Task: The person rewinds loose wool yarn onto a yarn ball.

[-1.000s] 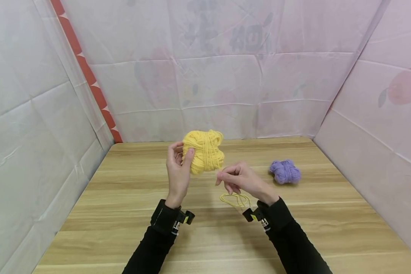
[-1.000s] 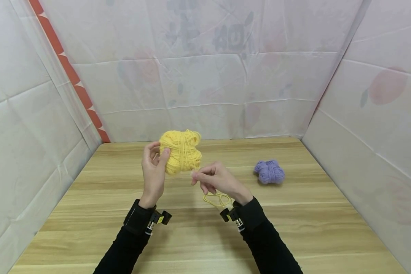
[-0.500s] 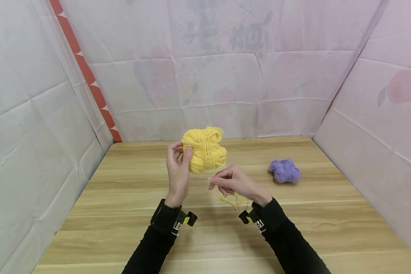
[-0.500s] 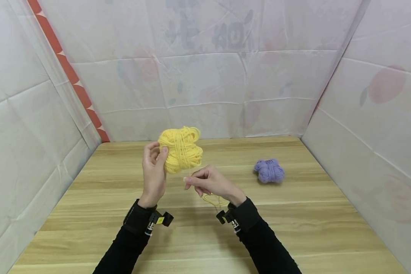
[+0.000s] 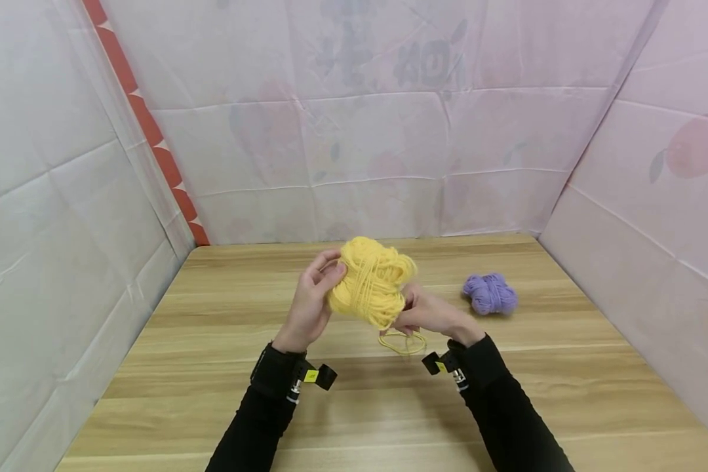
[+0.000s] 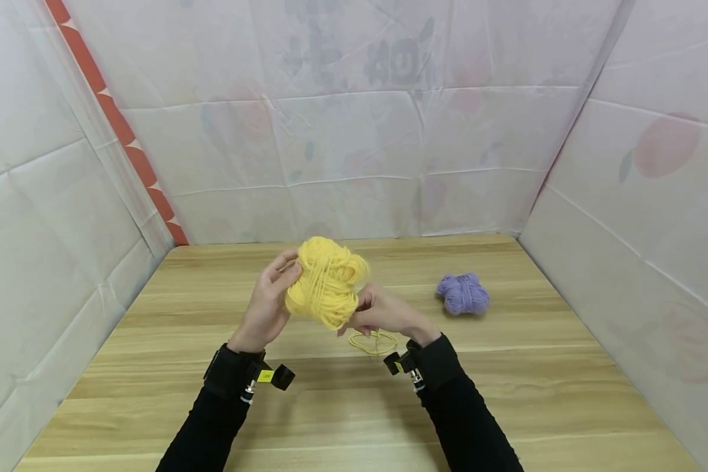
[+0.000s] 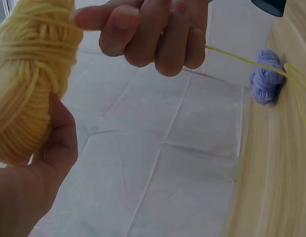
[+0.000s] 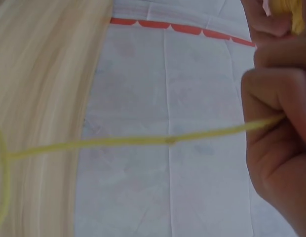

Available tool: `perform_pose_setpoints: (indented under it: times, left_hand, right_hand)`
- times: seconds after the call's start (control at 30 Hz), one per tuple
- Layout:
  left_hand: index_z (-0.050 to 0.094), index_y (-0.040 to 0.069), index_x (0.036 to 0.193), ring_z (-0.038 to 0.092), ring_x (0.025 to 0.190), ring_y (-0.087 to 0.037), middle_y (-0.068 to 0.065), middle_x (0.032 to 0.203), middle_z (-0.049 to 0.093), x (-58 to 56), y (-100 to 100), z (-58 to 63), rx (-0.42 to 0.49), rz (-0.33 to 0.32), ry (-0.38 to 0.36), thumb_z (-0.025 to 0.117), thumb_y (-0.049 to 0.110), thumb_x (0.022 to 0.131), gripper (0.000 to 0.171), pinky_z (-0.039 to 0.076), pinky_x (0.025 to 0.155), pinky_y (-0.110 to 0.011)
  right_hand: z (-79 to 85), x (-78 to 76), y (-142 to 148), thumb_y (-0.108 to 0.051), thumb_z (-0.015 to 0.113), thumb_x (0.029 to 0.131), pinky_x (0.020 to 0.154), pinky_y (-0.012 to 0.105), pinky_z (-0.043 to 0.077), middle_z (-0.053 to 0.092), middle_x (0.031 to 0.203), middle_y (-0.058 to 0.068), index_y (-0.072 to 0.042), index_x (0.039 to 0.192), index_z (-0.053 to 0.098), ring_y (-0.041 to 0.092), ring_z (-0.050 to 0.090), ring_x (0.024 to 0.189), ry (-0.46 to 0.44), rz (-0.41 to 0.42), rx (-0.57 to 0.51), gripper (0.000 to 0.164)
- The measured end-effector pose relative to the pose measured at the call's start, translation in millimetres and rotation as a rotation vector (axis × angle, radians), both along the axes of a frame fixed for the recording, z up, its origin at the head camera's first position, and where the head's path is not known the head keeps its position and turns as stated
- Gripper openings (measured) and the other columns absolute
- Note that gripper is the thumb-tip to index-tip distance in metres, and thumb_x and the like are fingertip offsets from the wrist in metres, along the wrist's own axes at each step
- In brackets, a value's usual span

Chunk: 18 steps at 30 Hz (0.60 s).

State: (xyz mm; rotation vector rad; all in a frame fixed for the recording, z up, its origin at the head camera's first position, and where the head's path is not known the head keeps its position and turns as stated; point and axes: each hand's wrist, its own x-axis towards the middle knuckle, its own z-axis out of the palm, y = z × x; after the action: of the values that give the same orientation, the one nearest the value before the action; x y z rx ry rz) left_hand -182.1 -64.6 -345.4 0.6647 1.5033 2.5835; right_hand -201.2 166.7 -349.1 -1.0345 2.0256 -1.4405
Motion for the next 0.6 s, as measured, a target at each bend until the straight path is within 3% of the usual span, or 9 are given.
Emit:
perform_pose_setpoints:
  times: [0.17,0.3,0.4,0.5,0.6]
  left_hand:
    - [0.054,0.012,0.126,0.064,0.086,-0.009,-0.001,0.107,0.062,0.1,-6,-2.0,-0.094,-0.14,0.046,0.052,0.012,0.099,0.027,0.056,0.07,-0.02]
    - [0.054,0.007,0.128,0.065,0.086,-0.01,-0.001,0.107,0.062,0.4,-8,-4.7,-0.195,-0.196,0.073,0.055,0.011,0.097,0.031,0.057,0.07,-0.021]
    - [0.054,0.004,0.128,0.065,0.086,-0.01,-0.002,0.109,0.063,0.5,-8,-5.3,-0.3,-0.165,0.11,0.06,0.012,0.094,0.035,0.056,0.07,-0.022]
    - [0.056,0.004,0.127,0.064,0.088,-0.011,-0.005,0.112,0.063,0.2,-8,-4.6,-0.418,-0.096,0.159,0.064,0.013,0.092,0.037,0.056,0.07,-0.024]
    - [0.059,0.006,0.125,0.062,0.088,-0.014,-0.01,0.115,0.063,-0.5,-6,-4.0,-0.52,-0.02,0.191,0.067,0.013,0.089,0.038,0.056,0.069,-0.025]
  right_hand:
    - [6.8,1.0,12,-0.004,0.057,0.091,0.047,0.02,0.036,0.043,0.061,-0.009,0.004,0.074,0.045,0.005,0.04,0.051,0.034,0.024,0.046,0.022]
    - [11.1,1.1,20,-0.008,0.057,0.094,0.05,0.02,0.039,0.051,0.067,-0.008,0.001,0.079,0.06,0.005,0.044,0.056,0.037,-0.029,0.047,0.017]
    - [12.4,0.9,23,-0.021,0.054,0.099,0.056,0.02,0.043,0.057,0.075,-0.007,-0.005,0.093,0.066,0.005,0.048,0.063,-0.05,-0.128,0.049,0.021]
    - [11.9,0.1,24,-0.031,0.051,0.1,0.054,0.021,0.039,0.05,0.071,-0.004,-0.008,0.089,0.061,0.007,0.044,0.06,-0.095,-0.221,0.003,0.028]
    - [11.4,-0.9,22,-0.033,0.05,0.1,0.051,0.028,0.029,0.038,0.065,-0.003,-0.007,0.081,0.051,0.011,0.034,0.055,-0.083,-0.281,-0.07,0.032]
